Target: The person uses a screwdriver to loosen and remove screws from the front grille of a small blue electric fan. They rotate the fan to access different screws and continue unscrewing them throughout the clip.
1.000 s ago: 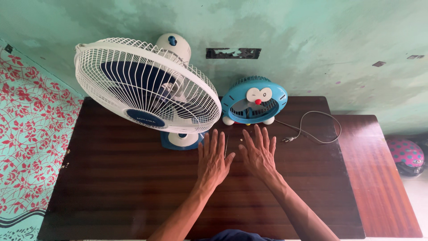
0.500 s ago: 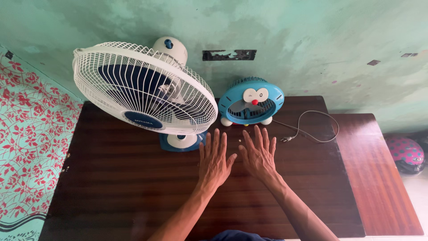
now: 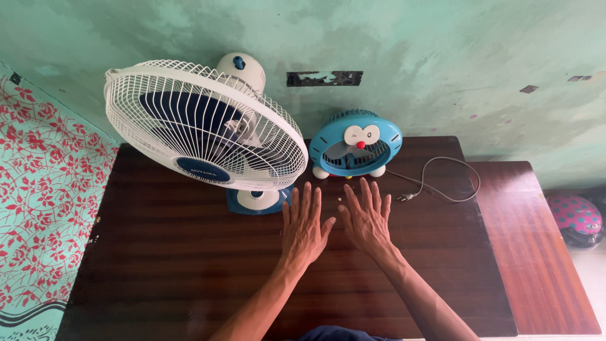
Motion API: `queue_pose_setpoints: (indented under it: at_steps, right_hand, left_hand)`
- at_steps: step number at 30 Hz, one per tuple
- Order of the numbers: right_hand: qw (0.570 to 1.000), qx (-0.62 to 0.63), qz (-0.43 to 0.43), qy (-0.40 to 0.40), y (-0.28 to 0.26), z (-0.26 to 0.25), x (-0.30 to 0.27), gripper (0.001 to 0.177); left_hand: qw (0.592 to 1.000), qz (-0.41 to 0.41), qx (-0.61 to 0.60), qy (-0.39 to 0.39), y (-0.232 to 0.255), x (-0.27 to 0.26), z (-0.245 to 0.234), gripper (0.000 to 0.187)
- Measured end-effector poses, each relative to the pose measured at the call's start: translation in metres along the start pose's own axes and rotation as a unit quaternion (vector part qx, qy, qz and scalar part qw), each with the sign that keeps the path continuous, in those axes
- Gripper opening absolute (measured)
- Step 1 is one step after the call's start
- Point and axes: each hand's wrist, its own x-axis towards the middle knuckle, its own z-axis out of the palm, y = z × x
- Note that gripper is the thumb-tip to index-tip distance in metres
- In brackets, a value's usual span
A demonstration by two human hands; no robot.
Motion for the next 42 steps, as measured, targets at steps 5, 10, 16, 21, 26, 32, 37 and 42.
queue_pose_setpoints:
  at_steps: [5, 10, 16, 21, 26, 32, 37, 42]
  right_hand:
    - [1.0, 0.004, -0.002, 0.008, 0.0, -0.001, -0.002, 0.058]
    - [0.999, 0.026, -0.005, 0.037, -0.002, -0.005, 0.01, 0.058]
    - [0.996, 0.007, -0.028, 0.087, -0.001, -0.021, 0.041, 0.057]
    - [0.993, 0.01, -0.037, 0.116, 0.003, -0.037, 0.052, 0.057]
    - [0.992, 0.027, -0.045, 0.113, -0.002, -0.046, 0.056, 0.057]
    - [0.986, 0.016, -0.093, 0.14, -0.006, -0.05, 0.066, 0.056]
    - [0.98, 0.033, -0.119, 0.154, -0.003, -0.06, 0.07, 0.052]
    - [0.98, 0.05, -0.131, 0.144, -0.003, -0.06, 0.07, 0.052]
  left_hand:
    - [1.0, 0.013, -0.013, 0.013, 0.013, 0.005, -0.022, 0.082]
    - [0.994, 0.088, -0.011, 0.059, 0.019, 0.033, -0.058, 0.078]
    - [0.985, 0.146, 0.043, 0.079, 0.008, 0.058, -0.079, 0.072]
    - [0.981, 0.155, 0.073, 0.093, -0.003, 0.059, -0.074, 0.068]
    - [0.984, 0.148, 0.07, 0.07, -0.014, 0.058, -0.073, 0.067]
    - [0.982, 0.15, 0.093, 0.065, -0.021, 0.051, -0.076, 0.063]
    - [0.976, 0.16, 0.127, 0.071, -0.032, 0.042, -0.084, 0.06]
    - [0.976, 0.158, 0.135, 0.07, -0.036, 0.033, -0.091, 0.057]
